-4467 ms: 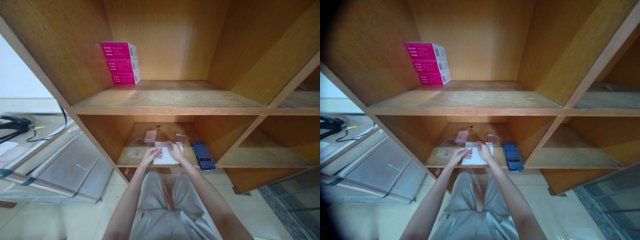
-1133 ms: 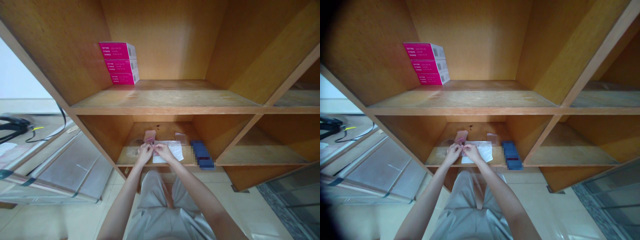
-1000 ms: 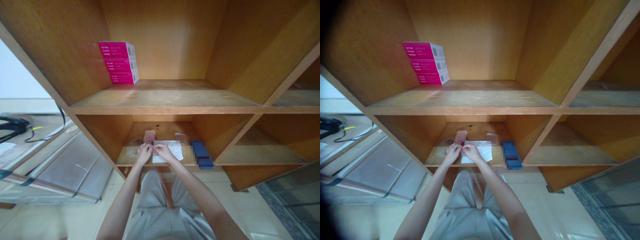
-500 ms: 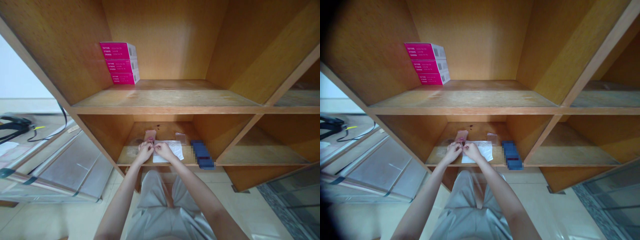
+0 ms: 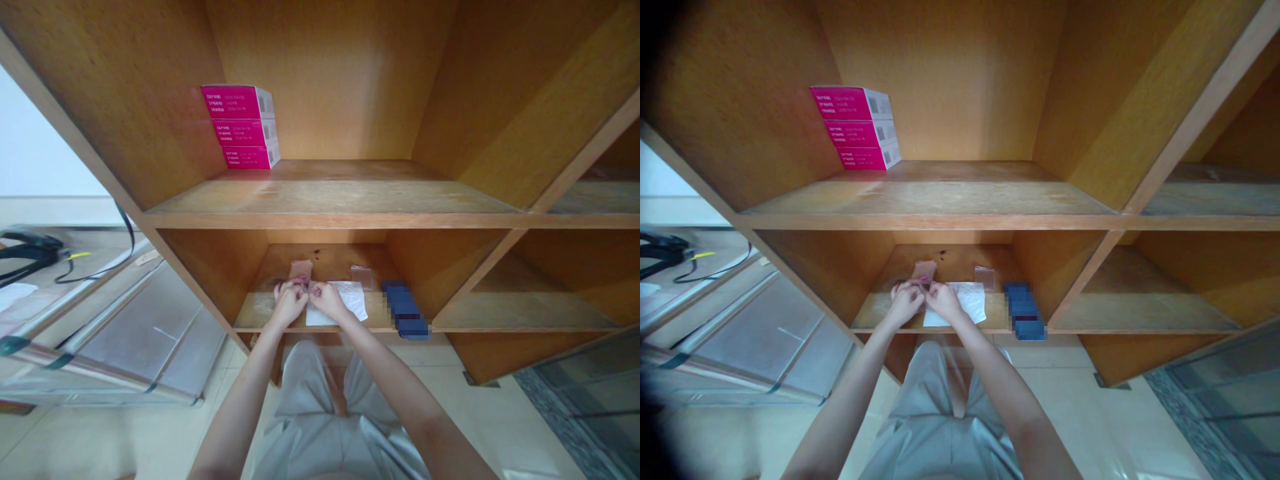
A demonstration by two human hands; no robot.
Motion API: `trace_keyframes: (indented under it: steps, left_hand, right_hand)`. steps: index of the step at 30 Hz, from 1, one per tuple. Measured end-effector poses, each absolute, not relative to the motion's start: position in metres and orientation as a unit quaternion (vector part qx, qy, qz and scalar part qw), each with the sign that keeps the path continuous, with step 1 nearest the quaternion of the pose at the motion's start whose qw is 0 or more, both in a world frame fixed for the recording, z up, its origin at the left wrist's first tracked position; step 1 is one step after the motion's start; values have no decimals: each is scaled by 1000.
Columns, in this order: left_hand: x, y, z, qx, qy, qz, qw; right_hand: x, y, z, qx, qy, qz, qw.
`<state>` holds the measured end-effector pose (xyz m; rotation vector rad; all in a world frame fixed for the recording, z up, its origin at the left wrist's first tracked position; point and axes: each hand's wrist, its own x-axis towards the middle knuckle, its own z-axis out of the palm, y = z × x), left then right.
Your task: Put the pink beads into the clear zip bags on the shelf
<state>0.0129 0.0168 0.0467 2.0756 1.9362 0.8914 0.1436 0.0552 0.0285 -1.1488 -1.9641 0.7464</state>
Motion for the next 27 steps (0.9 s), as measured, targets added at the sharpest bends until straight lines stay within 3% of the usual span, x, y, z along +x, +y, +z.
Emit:
trace_keyframes:
  steps: [6, 19, 27]
  left_hand:
    - [10, 18, 47, 699, 650, 286, 81]
    - [7, 14, 50, 697, 653, 290, 55]
    - [11, 11, 63, 729, 622, 276, 78]
  right_hand:
    - [144, 51, 36, -379, -795, 268, 390]
    - [140, 56, 38, -349, -839, 250, 335]
    - [134, 67, 43, -311, -851, 318, 278]
